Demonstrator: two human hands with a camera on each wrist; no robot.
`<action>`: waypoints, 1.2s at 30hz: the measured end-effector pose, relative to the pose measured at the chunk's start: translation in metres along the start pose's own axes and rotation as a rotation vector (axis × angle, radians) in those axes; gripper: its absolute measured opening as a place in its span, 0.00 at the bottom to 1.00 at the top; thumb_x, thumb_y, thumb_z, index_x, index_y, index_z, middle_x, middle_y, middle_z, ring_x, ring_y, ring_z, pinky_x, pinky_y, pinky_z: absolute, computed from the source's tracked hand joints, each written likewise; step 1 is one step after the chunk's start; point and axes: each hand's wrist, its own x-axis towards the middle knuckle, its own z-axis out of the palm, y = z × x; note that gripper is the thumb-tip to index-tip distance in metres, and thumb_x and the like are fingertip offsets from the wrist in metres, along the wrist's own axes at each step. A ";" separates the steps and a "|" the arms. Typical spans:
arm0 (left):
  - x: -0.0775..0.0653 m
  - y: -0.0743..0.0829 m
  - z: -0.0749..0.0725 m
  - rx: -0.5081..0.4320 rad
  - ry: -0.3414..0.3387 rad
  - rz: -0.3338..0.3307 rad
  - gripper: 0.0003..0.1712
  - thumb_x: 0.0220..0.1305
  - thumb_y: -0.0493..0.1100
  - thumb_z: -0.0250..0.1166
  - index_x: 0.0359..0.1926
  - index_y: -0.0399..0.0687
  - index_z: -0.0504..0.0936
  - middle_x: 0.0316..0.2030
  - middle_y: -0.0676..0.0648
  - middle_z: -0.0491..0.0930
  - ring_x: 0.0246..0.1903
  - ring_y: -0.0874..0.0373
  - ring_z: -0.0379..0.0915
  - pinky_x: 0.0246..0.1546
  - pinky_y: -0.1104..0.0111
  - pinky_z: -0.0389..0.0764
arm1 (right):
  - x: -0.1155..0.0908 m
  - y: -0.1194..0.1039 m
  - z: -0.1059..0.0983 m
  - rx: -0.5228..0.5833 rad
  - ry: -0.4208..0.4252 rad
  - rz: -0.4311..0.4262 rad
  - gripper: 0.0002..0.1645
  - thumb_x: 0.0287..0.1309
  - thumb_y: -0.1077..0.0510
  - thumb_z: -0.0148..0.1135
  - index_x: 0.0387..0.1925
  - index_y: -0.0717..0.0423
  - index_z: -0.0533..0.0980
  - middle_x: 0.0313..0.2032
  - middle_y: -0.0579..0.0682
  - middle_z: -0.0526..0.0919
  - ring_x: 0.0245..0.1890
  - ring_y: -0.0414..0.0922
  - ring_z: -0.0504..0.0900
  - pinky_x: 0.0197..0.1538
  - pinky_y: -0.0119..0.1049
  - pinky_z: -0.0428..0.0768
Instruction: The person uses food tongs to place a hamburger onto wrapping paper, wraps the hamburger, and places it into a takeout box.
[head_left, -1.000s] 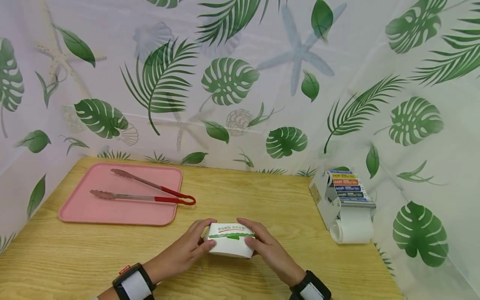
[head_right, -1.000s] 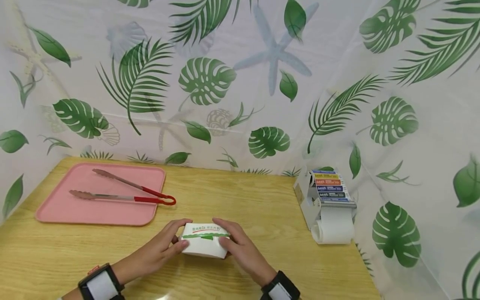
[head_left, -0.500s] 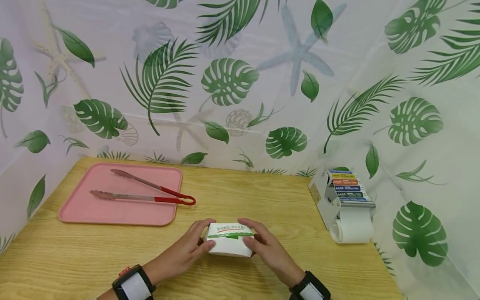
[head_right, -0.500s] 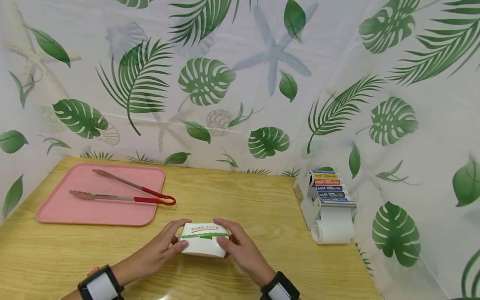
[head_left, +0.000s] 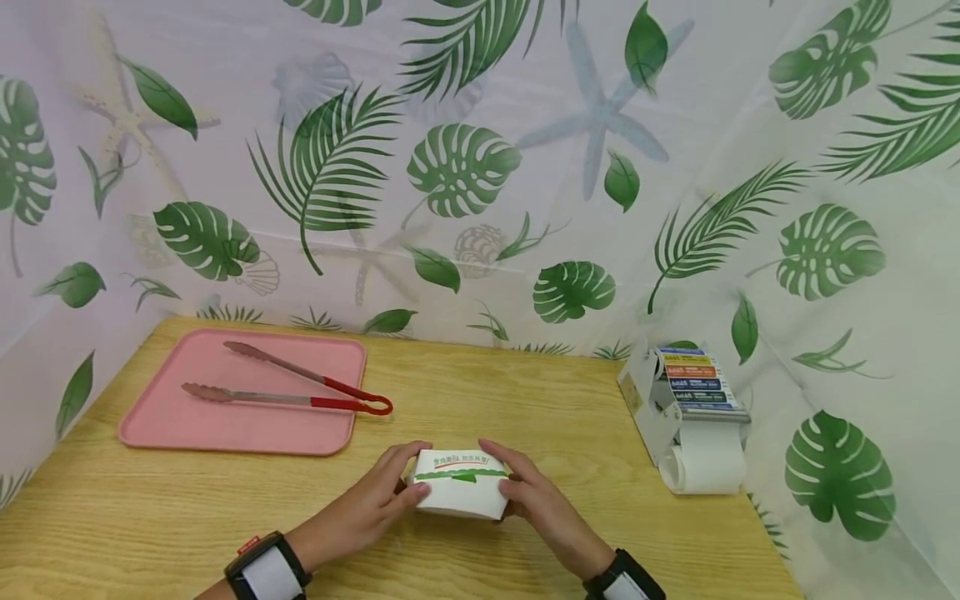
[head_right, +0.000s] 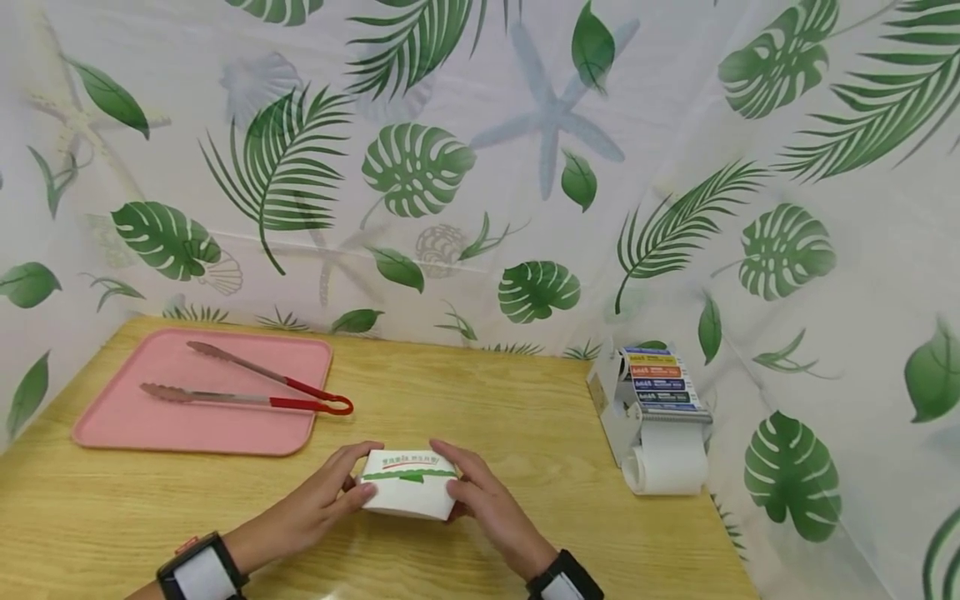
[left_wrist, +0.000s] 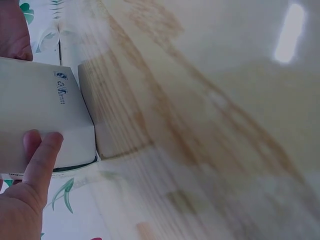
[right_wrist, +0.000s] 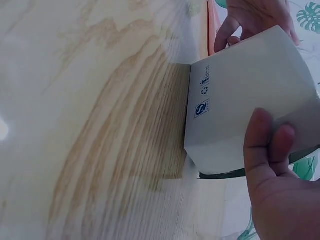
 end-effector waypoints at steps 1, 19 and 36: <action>0.000 0.000 0.000 0.001 0.001 0.001 0.32 0.80 0.55 0.49 0.77 0.52 0.54 0.68 0.41 0.62 0.46 0.58 0.73 0.46 0.68 0.77 | -0.001 0.001 0.000 0.003 -0.006 -0.009 0.30 0.79 0.54 0.43 0.78 0.43 0.58 0.75 0.56 0.54 0.55 0.51 0.71 0.51 0.42 0.76; -0.002 0.003 0.003 0.021 0.034 -0.018 0.32 0.80 0.56 0.48 0.77 0.54 0.55 0.68 0.41 0.62 0.45 0.58 0.73 0.46 0.67 0.77 | 0.001 0.002 0.011 -0.210 0.129 -0.092 0.28 0.77 0.52 0.50 0.74 0.42 0.65 0.70 0.56 0.64 0.48 0.48 0.71 0.44 0.35 0.76; -0.003 0.001 0.004 0.068 0.024 0.041 0.31 0.80 0.56 0.49 0.76 0.55 0.55 0.66 0.45 0.64 0.44 0.61 0.74 0.43 0.69 0.77 | 0.003 0.002 0.014 -0.530 0.264 -0.197 0.22 0.69 0.44 0.63 0.60 0.45 0.76 0.51 0.45 0.78 0.25 0.37 0.68 0.31 0.30 0.68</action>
